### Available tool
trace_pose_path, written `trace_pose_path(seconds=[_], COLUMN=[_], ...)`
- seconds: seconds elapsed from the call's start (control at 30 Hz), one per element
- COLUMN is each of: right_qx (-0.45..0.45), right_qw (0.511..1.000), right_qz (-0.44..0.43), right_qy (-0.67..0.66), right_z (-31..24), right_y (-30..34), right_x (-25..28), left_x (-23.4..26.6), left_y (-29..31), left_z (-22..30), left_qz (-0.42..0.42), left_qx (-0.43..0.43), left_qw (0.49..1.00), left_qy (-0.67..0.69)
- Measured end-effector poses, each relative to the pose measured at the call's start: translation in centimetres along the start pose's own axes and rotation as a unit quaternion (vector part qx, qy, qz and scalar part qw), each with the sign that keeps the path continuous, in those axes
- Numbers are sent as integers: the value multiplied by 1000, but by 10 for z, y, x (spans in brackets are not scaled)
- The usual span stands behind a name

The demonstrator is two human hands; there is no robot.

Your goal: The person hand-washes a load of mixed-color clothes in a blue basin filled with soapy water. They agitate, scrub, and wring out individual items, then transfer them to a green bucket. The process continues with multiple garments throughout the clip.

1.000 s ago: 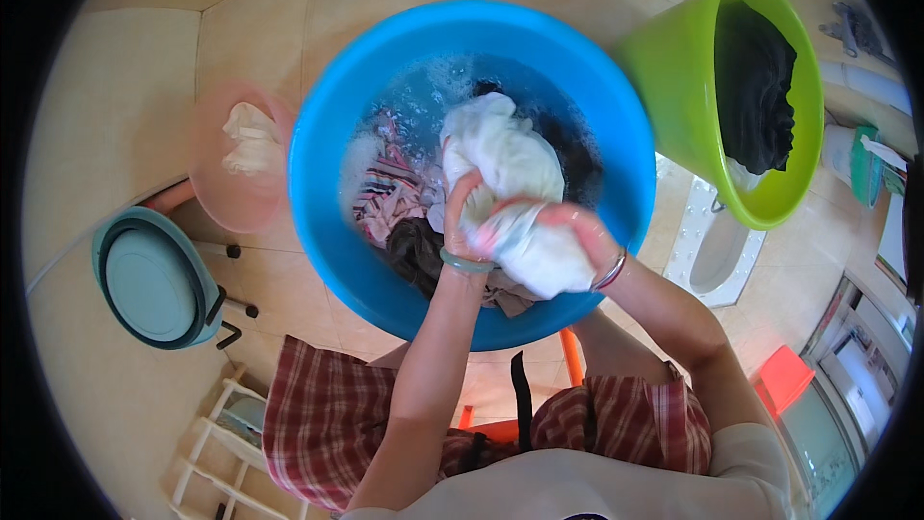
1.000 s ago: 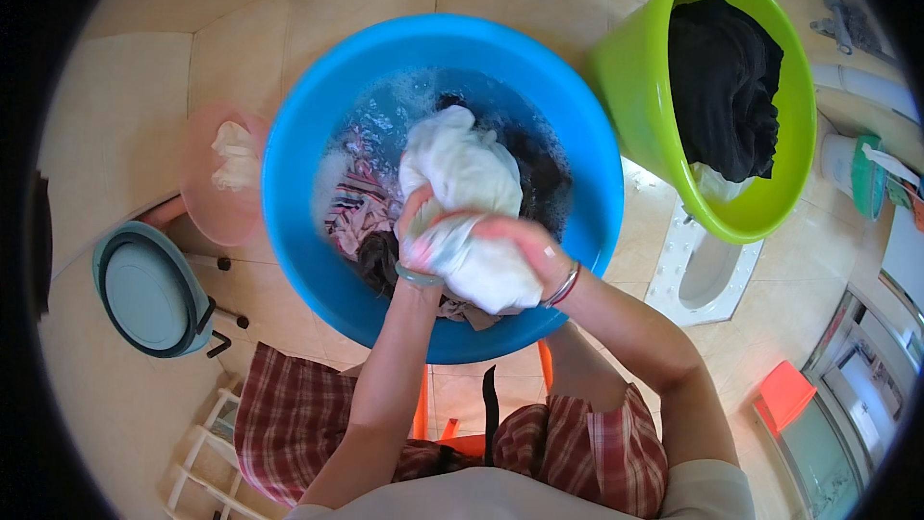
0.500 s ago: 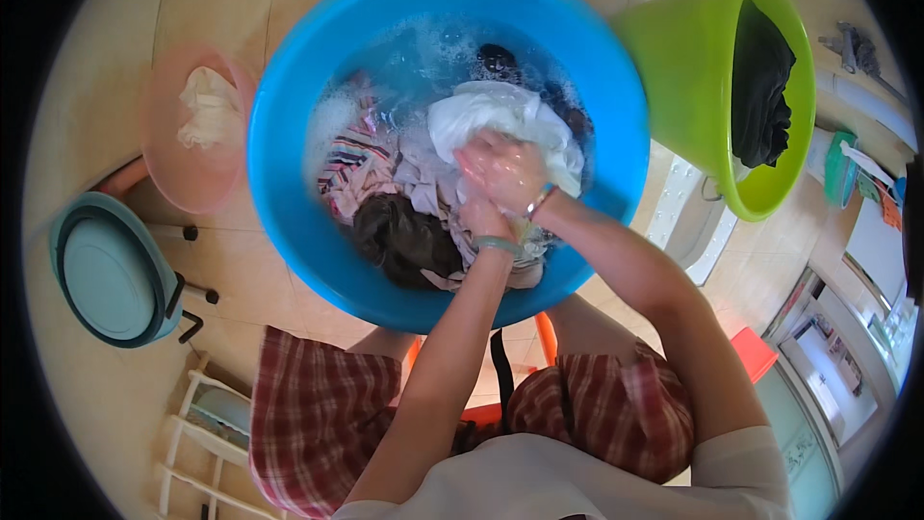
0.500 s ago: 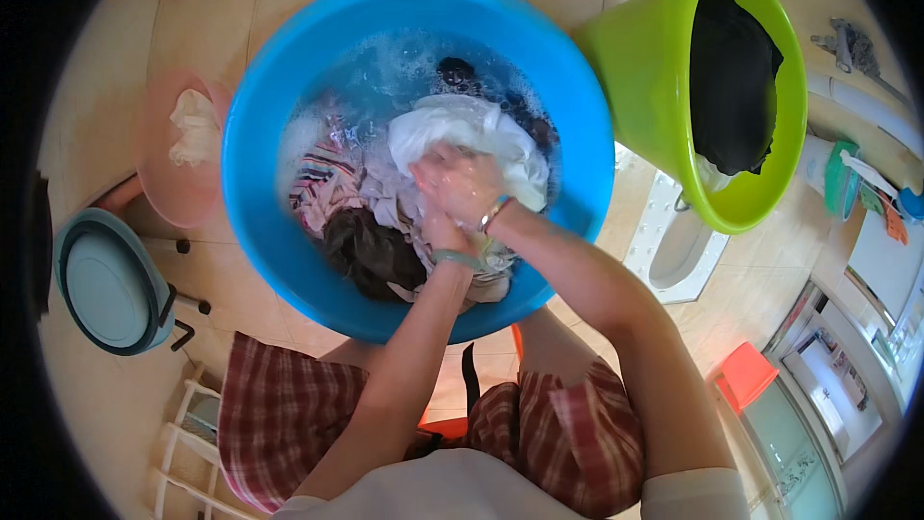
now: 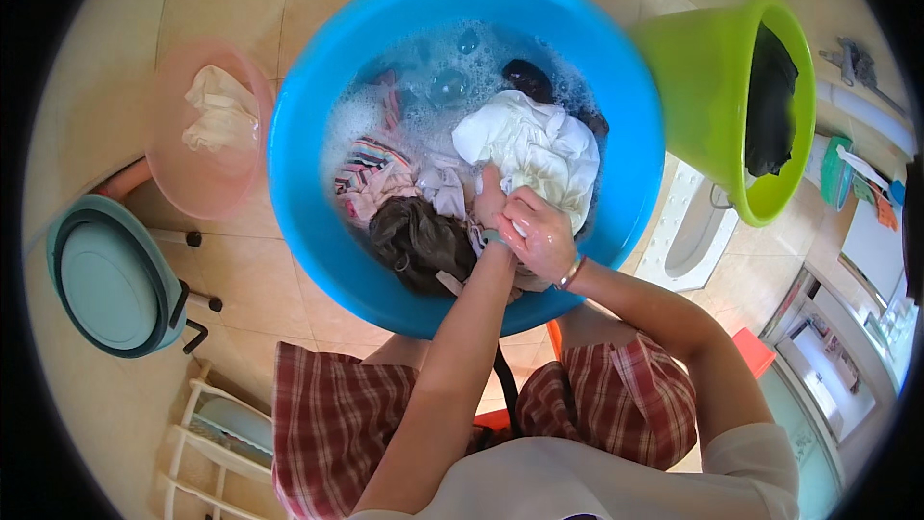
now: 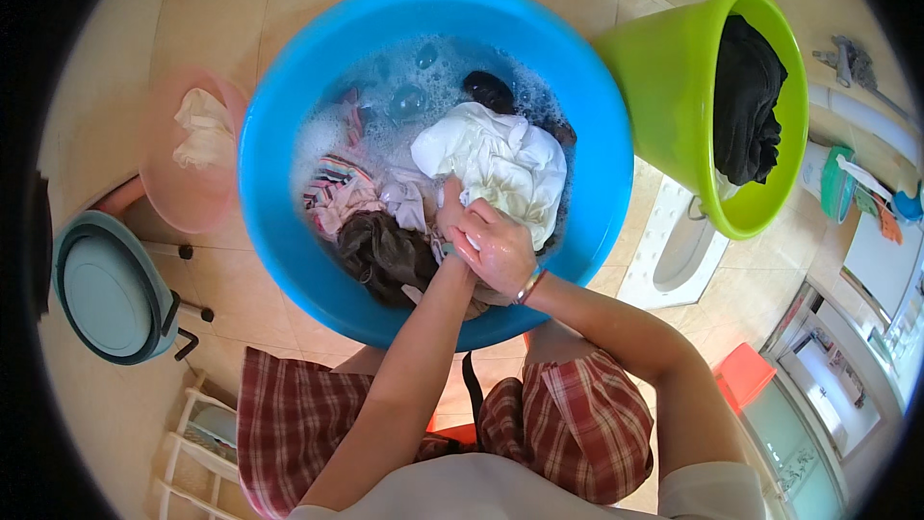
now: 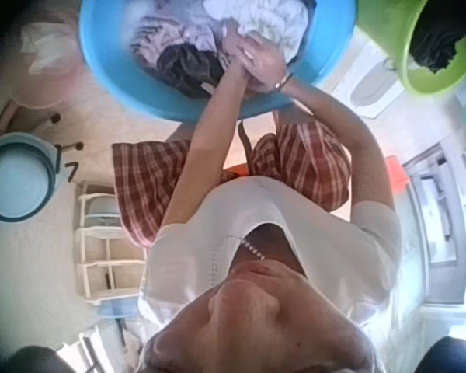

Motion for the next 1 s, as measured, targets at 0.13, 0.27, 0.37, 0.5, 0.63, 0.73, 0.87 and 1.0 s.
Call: trace_pose_path(seconds=[0.13, 0.27, 0.37, 0.5, 0.63, 0.73, 0.87, 1.0], right_qx=[1, 27, -61, 55, 39, 57, -24, -66], right_qw=[986, 976, 942, 982, 999, 983, 970, 948], right_qz=[-76, -130, -193, -72, -30, -34, -149, -200], right_qy=[146, 172, 266, 165, 3, 169, 190, 237], right_z=[40, 73, 75, 28, 11, 45, 76, 69], right_y=[-62, -119, -114, -54, -5, -54, -122, -113], right_x=[-31, -39, -35, -20, -6, -27, -40, -31], left_x=[5, -17, -23, -10, -7, -12, -23, -20], left_y=[10, 8, 10, 5, 16, 23, 22, 12], left_z=[1, 25, 24, 19, 19, 24, 33, 34], left_qz=[14, -7, 13, -33, -87, -32, 32, 37], left_qx=[-23, -32, 11, 4, 16, 24, 33, 30], left_qw=[996, 995, 993, 993, 989, 995, 995, 999], left_qy=[80, 93, 117, 111, 122, 94, 89, 23])
Point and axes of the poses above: each hand's wrist, its own y-axis away from the middle knuckle, its own x-axis out of the back of the hand, z = x × y, the point moved 3 cm from there along -y, towards the middle knuckle, and after that the axes turned 13 degrees about -y, right-handed, at the moved point
